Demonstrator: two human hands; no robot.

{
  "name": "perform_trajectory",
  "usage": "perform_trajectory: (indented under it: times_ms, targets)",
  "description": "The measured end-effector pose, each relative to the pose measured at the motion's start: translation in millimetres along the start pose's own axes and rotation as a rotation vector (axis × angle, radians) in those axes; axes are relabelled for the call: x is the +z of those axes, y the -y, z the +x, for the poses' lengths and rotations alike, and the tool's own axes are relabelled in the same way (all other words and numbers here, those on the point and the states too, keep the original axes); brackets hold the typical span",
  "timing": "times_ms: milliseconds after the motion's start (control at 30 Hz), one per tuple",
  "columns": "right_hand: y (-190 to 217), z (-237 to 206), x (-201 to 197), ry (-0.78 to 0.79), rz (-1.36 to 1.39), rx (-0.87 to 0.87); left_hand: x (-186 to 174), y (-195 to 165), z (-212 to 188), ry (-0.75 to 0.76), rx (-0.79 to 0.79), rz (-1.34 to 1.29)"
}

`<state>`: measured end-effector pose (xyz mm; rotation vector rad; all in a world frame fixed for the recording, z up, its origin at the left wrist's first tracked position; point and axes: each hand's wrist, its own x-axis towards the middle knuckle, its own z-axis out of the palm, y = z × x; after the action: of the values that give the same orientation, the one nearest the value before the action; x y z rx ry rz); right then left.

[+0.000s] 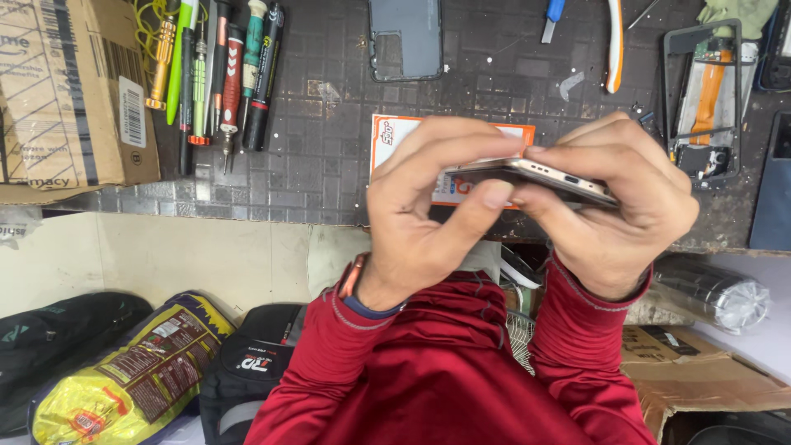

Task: The person handles a smartphone battery, applying adhesive and securing it with a rubber band. They then clean the battery surface with a toothbrush and liquid, and use a metal tool to scrape the edges. Finally, they handle a phone back cover and a screwdriver.

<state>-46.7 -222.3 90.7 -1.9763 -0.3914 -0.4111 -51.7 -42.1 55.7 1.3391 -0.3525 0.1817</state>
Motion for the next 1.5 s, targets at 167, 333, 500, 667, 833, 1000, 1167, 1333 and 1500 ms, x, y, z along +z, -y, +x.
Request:
perform_trajectory:
  times_ms: [167,333,500,667,833,1000,1167,1333,1500]
  targets:
    - [-5,-3,1,0.008,-0.01,-0.018,12,8,-1,-0.025,-0.057,-0.151]
    - [-8,-4,6,-0.025,0.102,-0.111,12,14,-4,-0.02,-0.074,-0.268]
    - [-7,-7,12,-0.08,0.149,-0.097,12,19,-5,-0.004,-0.065,-0.32]
    - [-18,-9,15,-0.109,0.164,-0.149,10,21,-4,0.017,-0.054,-0.309]
    - [-23,-15,16,-0.134,0.101,-0.132,9,23,-3,0.016,-0.033,-0.26]
    - [-25,-13,14,-0.123,0.076,-0.154,13,25,-4,-0.013,-0.026,-0.249]
    - [-26,-10,2,-0.016,0.083,-0.165,15,26,-4,-0.036,-0.012,-0.232]
    - [-28,-9,0,-0.023,0.086,-0.118,16,26,0,-0.04,-0.031,-0.279]
    - [-24,-7,-1,-0.021,0.065,-0.041,8,22,11,0.006,-0.025,-0.219]
